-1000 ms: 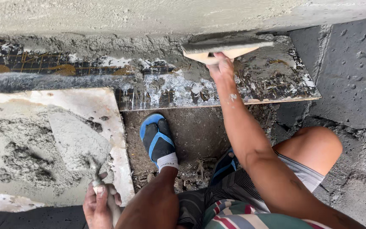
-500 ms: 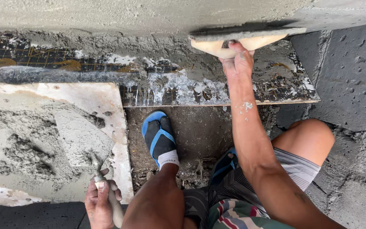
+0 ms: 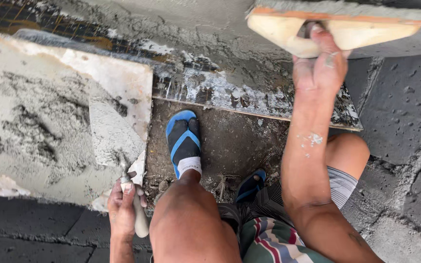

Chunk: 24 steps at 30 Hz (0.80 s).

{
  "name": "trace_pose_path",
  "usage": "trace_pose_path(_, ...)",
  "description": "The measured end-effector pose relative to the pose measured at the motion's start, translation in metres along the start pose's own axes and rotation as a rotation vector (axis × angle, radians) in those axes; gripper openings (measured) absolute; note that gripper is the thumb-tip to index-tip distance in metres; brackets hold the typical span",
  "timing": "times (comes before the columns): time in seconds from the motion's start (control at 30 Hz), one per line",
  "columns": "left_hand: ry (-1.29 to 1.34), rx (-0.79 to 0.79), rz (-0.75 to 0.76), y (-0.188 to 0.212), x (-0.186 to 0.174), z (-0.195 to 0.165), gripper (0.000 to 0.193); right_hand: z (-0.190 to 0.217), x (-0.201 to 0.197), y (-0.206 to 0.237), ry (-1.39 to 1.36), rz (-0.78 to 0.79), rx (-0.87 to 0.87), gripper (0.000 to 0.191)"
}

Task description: The person scoops wet cement from a board using a trowel and applies it to a vertical wall surface. They use a wooden float to spread and smooth the cement, repeatedly transferring material from the board to the wall to build up a plaster layer.

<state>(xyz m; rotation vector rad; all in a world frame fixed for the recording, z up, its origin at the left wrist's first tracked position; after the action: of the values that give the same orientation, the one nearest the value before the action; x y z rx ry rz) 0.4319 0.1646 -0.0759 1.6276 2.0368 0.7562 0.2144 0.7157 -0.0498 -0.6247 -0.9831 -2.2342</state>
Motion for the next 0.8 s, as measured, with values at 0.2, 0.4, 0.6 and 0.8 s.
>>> trace_pose_path(0.2,-0.034,0.037,-0.035,0.009,-0.008,0.019,0.039,0.022,0.036,0.041,0.13,0.316,-0.148,0.054)
trace_pose_path(0.4,-0.146,0.017,-0.168,0.025,-0.047,0.054,0.032,-0.02,0.019,0.121,0.595,0.403,-0.41,0.036)
trace_pose_path(0.6,-0.274,-0.256,-0.346,0.078,-0.153,0.083,0.022,-0.175,0.004,0.118,0.374,0.536,0.269,0.042)
trace_pose_path(0.8,-0.439,-0.463,0.0,0.049,-0.153,0.093,0.039,-0.233,-0.034,0.102,0.509,0.376,0.455,0.06)
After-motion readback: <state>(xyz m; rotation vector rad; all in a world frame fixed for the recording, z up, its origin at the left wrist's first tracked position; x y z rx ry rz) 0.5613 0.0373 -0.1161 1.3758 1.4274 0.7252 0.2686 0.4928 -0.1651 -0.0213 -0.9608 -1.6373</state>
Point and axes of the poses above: each hand's wrist, its own y-axis away from the middle knuckle, its own x-axis out of the palm, z = x × y, the point moved 7 cm from there along -y, towards the middle knuckle, and after that the axes turned 8 degrees about x, right-handed, at the moved point
